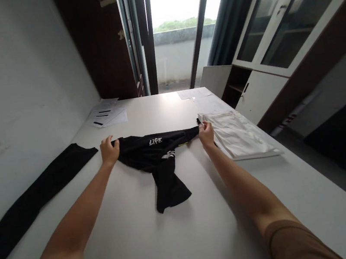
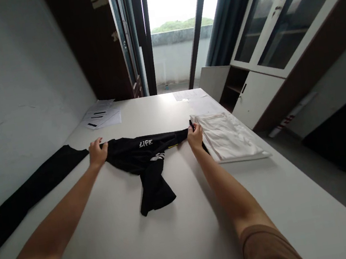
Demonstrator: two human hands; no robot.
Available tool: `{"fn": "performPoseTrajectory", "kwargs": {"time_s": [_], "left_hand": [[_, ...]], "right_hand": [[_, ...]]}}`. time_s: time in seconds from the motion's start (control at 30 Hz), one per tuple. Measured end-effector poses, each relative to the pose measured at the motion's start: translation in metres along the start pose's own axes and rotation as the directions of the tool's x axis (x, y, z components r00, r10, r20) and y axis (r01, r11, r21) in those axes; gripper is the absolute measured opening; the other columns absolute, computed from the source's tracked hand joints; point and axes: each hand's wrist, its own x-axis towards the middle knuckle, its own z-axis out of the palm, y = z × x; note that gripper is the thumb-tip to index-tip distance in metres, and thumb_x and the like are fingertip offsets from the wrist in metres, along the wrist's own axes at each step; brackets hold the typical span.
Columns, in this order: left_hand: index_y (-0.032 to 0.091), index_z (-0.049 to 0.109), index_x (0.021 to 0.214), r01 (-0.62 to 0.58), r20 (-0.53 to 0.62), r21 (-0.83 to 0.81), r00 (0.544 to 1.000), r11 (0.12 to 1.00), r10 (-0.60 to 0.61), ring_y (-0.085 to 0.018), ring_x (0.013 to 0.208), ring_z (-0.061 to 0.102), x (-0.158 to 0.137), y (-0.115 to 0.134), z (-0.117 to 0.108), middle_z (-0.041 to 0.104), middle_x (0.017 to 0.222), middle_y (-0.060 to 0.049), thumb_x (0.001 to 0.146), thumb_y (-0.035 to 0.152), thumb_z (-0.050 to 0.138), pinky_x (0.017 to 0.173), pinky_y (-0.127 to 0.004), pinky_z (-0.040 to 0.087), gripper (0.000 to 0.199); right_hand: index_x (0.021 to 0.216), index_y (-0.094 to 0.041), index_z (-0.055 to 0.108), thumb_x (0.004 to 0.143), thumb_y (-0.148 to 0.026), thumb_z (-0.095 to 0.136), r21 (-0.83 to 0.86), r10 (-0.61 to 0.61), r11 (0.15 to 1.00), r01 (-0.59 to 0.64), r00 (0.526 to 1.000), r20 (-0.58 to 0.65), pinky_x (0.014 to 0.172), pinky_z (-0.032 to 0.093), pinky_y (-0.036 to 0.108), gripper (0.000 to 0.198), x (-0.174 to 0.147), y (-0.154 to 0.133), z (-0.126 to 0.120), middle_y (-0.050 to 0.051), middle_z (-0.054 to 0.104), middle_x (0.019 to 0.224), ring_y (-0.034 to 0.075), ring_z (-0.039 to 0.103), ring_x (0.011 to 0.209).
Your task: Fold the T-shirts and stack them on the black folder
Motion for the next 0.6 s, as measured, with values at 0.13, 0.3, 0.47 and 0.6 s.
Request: {"fn": "performPoseTrajectory", "kwargs": {"time_s": [0.13,0.3,0.47,0.6], "left_hand": [[0.025,0.072,0.108,-0.451,0.433,-0.015,0.802,0.892,0.412,-0.031,0.115,0.055,-0.076,0.012,0.031,0.064,0.112,-0.011,0.089,0.028,0.061,0.112,-0.045,0.037,0.023],[0.028,0.07,0.12,-0.569,0.711,-0.155,0.503,0.807,0.492,-0.031,0.111,0.055,-0.134,0.025,0.044,0.064,0.118,-0.01,0.076,0.015,0.066,0.109,-0.046,0.037,0.045],[0.025,0.07,0.099,-0.623,0.71,-0.176,0.455,0.762,0.537,-0.029,0.11,0.055,-0.139,0.035,0.048,0.064,0.115,-0.01,0.089,0.018,0.057,0.104,-0.042,0.04,0.018],[0.024,0.067,0.102,-0.533,0.808,-0.162,0.411,0.83,0.422,-0.025,0.103,0.056,-0.132,0.032,0.026,0.065,0.105,-0.007,0.096,0.023,0.051,0.096,-0.036,0.043,0.017]], "right_hand": [[0.113,-0.021,0.067,0.097,-0.03,0.05,0.071,-0.269,0.963,0.26,0.911,0.314,0.098,0.051,0.044,0.025,-0.06,-0.018,0.006,0.011,0.068,0.117,0.026,0.061,0.111],[0.149,-0.027,0.051,0.095,-0.014,0.051,0.164,-0.579,0.73,0.664,0.473,0.664,0.121,0.03,0.053,0.056,-0.103,-0.05,0.011,0.008,0.055,0.149,0.028,0.037,0.146],[0.152,-0.021,0.046,0.088,-0.008,0.051,0.001,-0.486,0.673,0.74,0.442,0.754,0.115,0.033,0.049,0.065,-0.109,-0.063,0.037,0.013,0.059,0.134,0.029,0.047,0.13],[0.116,-0.021,0.065,0.079,-0.011,0.058,-0.061,-0.408,0.723,0.688,0.496,0.766,0.095,0.042,0.04,0.039,-0.11,-0.06,0.036,0.01,0.062,0.108,0.027,0.051,0.106]]}}
